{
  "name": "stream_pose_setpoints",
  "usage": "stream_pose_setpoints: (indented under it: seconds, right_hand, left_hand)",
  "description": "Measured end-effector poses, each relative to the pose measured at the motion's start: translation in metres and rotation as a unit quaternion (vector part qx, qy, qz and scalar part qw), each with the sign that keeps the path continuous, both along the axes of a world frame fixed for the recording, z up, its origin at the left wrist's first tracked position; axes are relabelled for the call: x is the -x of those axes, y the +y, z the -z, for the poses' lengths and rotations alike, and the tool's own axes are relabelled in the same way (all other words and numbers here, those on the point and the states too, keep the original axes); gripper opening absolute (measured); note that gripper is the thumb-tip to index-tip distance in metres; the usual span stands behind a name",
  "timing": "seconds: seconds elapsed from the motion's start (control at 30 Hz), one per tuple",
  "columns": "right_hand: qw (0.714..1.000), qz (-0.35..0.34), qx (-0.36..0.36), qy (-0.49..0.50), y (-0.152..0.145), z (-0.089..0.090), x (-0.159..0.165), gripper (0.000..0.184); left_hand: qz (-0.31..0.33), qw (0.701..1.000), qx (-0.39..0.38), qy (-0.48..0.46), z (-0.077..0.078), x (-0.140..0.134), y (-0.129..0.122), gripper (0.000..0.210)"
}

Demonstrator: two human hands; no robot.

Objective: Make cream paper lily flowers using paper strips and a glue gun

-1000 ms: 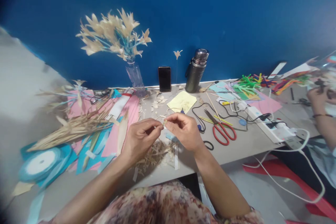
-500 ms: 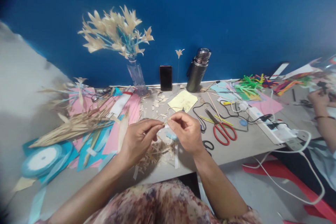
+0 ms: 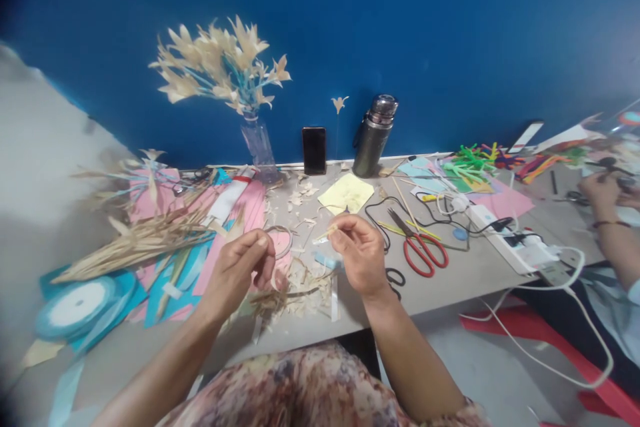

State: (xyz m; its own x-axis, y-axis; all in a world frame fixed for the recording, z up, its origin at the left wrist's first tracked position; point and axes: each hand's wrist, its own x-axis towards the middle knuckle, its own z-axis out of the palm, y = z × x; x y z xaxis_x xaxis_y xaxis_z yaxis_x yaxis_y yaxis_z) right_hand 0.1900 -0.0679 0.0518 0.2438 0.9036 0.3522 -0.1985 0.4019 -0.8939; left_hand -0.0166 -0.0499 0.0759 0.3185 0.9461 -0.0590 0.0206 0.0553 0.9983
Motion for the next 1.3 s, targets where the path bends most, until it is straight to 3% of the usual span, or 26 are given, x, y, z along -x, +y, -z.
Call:
stream_pose_setpoints:
  seconds: [0.17,0.37,0.6,0.87,1.03,1.17,1.23,1.3]
  right_hand:
    - [0.999,0.018,0.023,-0.036,-0.005,0.003,0.016,0.016]
    - [0.993,0.035,0.038,-0.103,-0.013,-0.002,0.030,0.011]
    - [0.991,0.046,0.034,-0.121,-0.009,0.000,0.037,0.012]
    - [0.989,0.072,0.054,-0.118,-0.008,0.001,0.045,0.012]
    - [0.991,0.032,0.061,-0.115,-0.016,-0.002,0.045,0.007]
    - [0.988,0.060,0.042,-0.135,-0.026,-0.005,0.047,0.007]
    - [0.985,0.084,0.030,-0.149,-0.030,-0.006,0.047,0.008]
    - [0.983,0.106,0.019,-0.147,-0.035,-0.006,0.046,0.010]
  left_hand:
    - [-0.036,0.988,-0.130,0.068,-0.004,-0.005,-0.007,0.030]
    - [-0.065,0.932,-0.333,0.125,-0.003,-0.017,-0.010,0.006]
    - [-0.091,0.865,-0.459,0.179,0.007,-0.016,-0.005,0.011]
    - [-0.071,0.819,-0.504,0.266,0.012,-0.008,-0.001,0.019]
    - [-0.094,0.820,-0.519,0.223,0.016,-0.003,-0.001,0.012]
    - [-0.101,0.809,-0.555,0.166,0.017,0.000,-0.009,0.006]
    - [-0.101,0.816,-0.554,0.130,0.016,0.002,-0.016,0.006]
    - [-0.115,0.846,-0.513,0.091,0.013,0.005,-0.025,0.008]
